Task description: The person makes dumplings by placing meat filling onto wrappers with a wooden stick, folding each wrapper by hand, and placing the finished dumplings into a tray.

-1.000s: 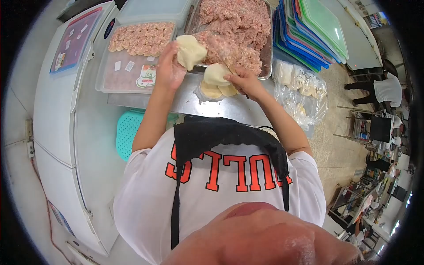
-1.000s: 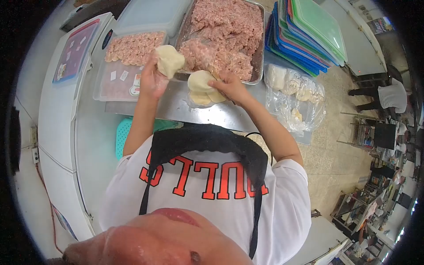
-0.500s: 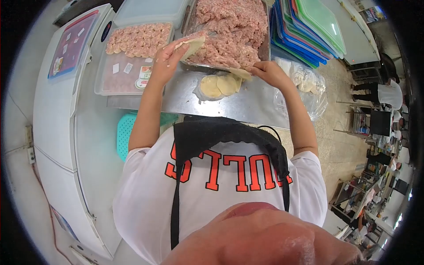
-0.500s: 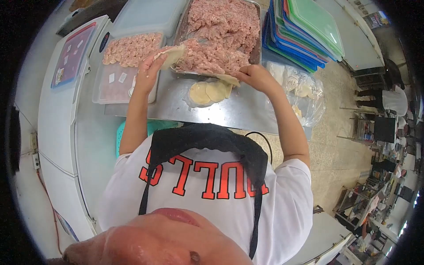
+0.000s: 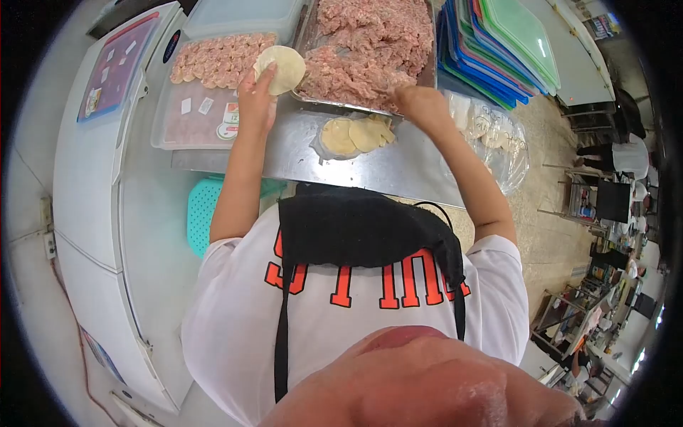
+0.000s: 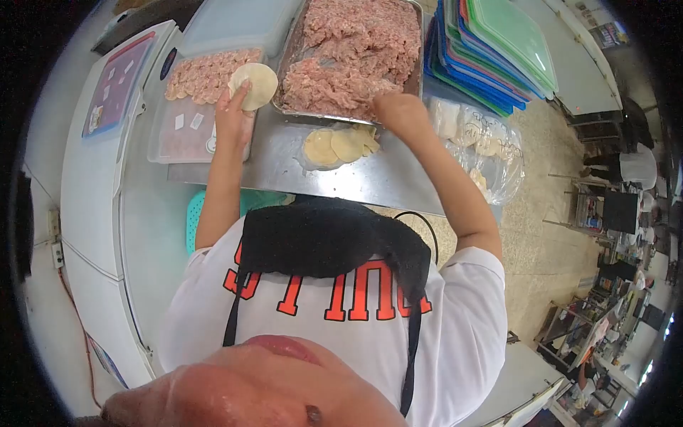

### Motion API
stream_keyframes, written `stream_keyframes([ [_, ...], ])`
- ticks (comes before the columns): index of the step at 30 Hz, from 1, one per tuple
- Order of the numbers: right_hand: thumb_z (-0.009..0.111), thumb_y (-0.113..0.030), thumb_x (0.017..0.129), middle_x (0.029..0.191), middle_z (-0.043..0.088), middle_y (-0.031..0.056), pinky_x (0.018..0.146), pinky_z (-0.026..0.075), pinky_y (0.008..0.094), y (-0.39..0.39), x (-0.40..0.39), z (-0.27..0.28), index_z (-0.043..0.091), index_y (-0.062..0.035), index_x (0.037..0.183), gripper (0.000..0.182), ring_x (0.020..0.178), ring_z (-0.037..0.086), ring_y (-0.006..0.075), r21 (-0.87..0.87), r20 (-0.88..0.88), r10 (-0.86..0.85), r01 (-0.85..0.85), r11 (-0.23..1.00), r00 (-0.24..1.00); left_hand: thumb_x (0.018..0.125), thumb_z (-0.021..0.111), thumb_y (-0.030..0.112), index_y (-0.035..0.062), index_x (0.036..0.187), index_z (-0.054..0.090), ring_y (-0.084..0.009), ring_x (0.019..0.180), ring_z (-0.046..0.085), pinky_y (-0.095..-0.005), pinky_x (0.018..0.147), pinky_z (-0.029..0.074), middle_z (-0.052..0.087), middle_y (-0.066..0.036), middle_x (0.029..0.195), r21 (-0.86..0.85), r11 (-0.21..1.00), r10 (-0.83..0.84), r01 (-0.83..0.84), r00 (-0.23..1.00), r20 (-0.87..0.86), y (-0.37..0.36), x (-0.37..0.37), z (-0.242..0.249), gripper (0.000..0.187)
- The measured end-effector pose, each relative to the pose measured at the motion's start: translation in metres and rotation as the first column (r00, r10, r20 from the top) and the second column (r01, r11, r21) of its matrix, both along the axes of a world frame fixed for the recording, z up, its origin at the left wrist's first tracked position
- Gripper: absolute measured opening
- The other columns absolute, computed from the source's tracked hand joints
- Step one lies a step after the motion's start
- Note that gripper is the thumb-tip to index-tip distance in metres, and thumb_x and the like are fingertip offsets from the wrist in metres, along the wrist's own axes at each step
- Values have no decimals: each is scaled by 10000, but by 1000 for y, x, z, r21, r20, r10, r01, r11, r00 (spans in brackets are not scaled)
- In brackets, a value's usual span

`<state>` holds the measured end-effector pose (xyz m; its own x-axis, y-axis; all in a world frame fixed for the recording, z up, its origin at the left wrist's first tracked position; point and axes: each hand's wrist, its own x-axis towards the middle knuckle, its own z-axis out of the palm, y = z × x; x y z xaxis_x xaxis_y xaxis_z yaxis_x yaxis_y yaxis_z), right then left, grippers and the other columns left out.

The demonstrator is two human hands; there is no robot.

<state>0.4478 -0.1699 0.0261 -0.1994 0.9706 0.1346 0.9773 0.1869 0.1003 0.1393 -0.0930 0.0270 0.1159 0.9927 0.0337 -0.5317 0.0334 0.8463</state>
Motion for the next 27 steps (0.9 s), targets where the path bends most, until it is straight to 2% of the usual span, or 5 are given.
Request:
stream_keyframes([
  [6,494,-343,921,722,642,145,633,503,441,-10,-21,0,626,-89,749,334,723,641,318,-103,-35,53,-56,993,998,892,599,65,-31,1152,557,-190,982,628,-306,861,515,637,-109,1083,-147,983,134,-114,981,139,1,-9,-9,281],
  [12,493,-372,944,664,617,130,588,472,360,-20,-6,-10,696,-107,967,335,654,627,245,-209,-472,-140,44,977,871,872,605,28,-35,1165,549,-221,965,643,-325,861,527,638,-136,1086,-180,975,153,-132,983,106,4,7,-32,305],
  [14,502,-352,958,641,577,57,573,426,301,-19,0,-8,683,-103,1065,325,613,541,136,-244,-697,-279,148,958,661,924,550,119,-16,1188,536,-246,1022,623,-373,901,514,616,-145,1141,-246,969,34,15,980,196,6,25,-39,297],
  [20,527,-300,956,712,573,36,615,418,253,-12,-26,18,630,-17,1140,353,646,478,101,-206,-933,-200,13,979,299,978,353,443,34,1303,469,-283,1192,509,-470,1034,387,537,-129,1288,-249,884,-194,396,796,574,3,107,8,535],
  [27,559,-257,922,955,654,177,732,484,376,-42,-8,41,609,-71,1185,326,848,632,321,-154,-682,-189,113,982,707,919,341,595,-73,1347,384,-333,1310,372,-472,1109,251,420,-209,1393,-203,881,-265,428,801,537,19,122,16,795],
])
